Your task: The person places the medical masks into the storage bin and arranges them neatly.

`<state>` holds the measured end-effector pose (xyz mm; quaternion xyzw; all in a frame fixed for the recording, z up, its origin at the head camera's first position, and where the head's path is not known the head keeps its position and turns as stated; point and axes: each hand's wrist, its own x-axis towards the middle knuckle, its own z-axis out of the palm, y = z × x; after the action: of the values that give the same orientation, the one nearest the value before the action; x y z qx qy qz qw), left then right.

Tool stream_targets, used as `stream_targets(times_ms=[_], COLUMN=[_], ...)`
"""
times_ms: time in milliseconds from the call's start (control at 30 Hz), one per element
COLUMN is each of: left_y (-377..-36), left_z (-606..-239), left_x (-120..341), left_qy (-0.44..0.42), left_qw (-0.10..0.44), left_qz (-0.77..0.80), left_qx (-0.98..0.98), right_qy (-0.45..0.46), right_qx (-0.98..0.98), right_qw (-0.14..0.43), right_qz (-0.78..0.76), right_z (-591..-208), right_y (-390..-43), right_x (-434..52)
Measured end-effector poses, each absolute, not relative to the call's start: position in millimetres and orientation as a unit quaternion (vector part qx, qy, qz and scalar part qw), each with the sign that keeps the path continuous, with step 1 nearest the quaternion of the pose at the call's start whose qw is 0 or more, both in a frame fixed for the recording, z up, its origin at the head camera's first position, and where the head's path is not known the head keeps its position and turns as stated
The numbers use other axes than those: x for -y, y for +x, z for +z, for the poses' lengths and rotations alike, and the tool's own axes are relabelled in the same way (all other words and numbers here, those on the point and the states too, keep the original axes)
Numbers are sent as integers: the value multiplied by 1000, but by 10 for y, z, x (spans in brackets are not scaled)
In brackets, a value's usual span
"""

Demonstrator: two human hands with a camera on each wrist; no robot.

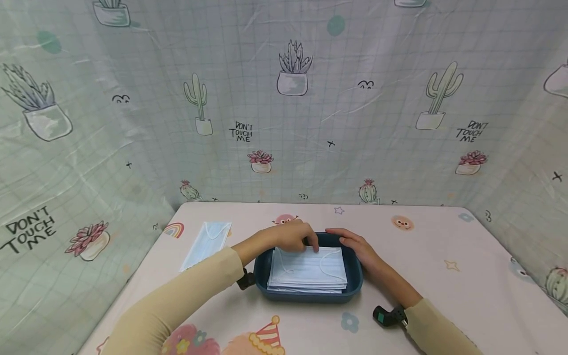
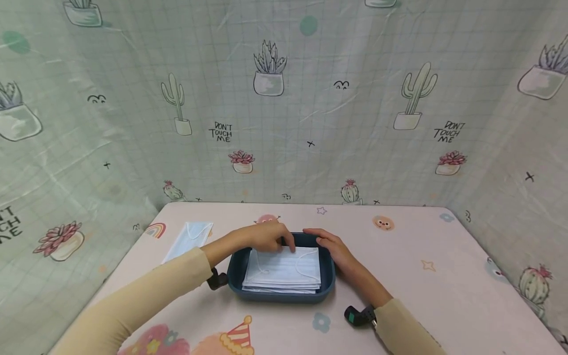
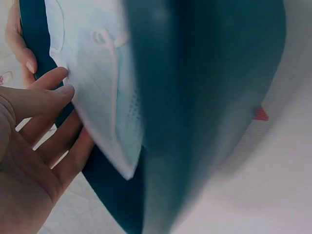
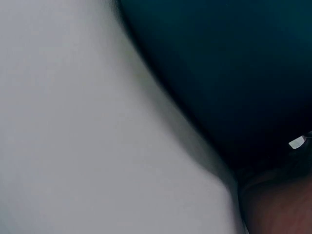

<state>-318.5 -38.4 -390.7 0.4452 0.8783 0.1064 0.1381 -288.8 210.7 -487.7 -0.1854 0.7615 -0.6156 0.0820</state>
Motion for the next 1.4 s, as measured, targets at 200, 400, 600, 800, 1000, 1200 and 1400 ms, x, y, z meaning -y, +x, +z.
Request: stream_targets(times_ms=[200, 400, 600, 800, 1000, 1200, 1400], left_y=[-3207, -3228, -3266, -3269, -3220, -3178, -3135], left_z=[-3973, -4021, -4006, -3900, -3782, -3675, -3624], left_x=[398, 437, 505, 566, 662, 899, 1287], left_qy=[442, 441, 446, 450, 442, 420, 370], left_qw=[157, 178, 192, 207, 214, 180, 124], left_qz=[109, 127, 188, 235, 288, 352, 422], left_qx=[-876, -871, -854, -836, -822, -817, -818], right_qy=[-191, -179, -172, -173, -181, -195, -196], right_qx=[-758, -746, -748, -760, -759, -760, -755], right_qw=[79, 95, 95, 79, 73, 67, 68], right_qz=[-619, -634, -634, -622, -621, -617, -623], right_z=[-4894, -4889, -4867, -4847, -4863, -4870, -4865], right_y=[-2890, -2887, -2900, -2917, -2938, -2938, -2943], right_x=[-2100, -2082, -2066, -2064, -2065, -2060, -2052])
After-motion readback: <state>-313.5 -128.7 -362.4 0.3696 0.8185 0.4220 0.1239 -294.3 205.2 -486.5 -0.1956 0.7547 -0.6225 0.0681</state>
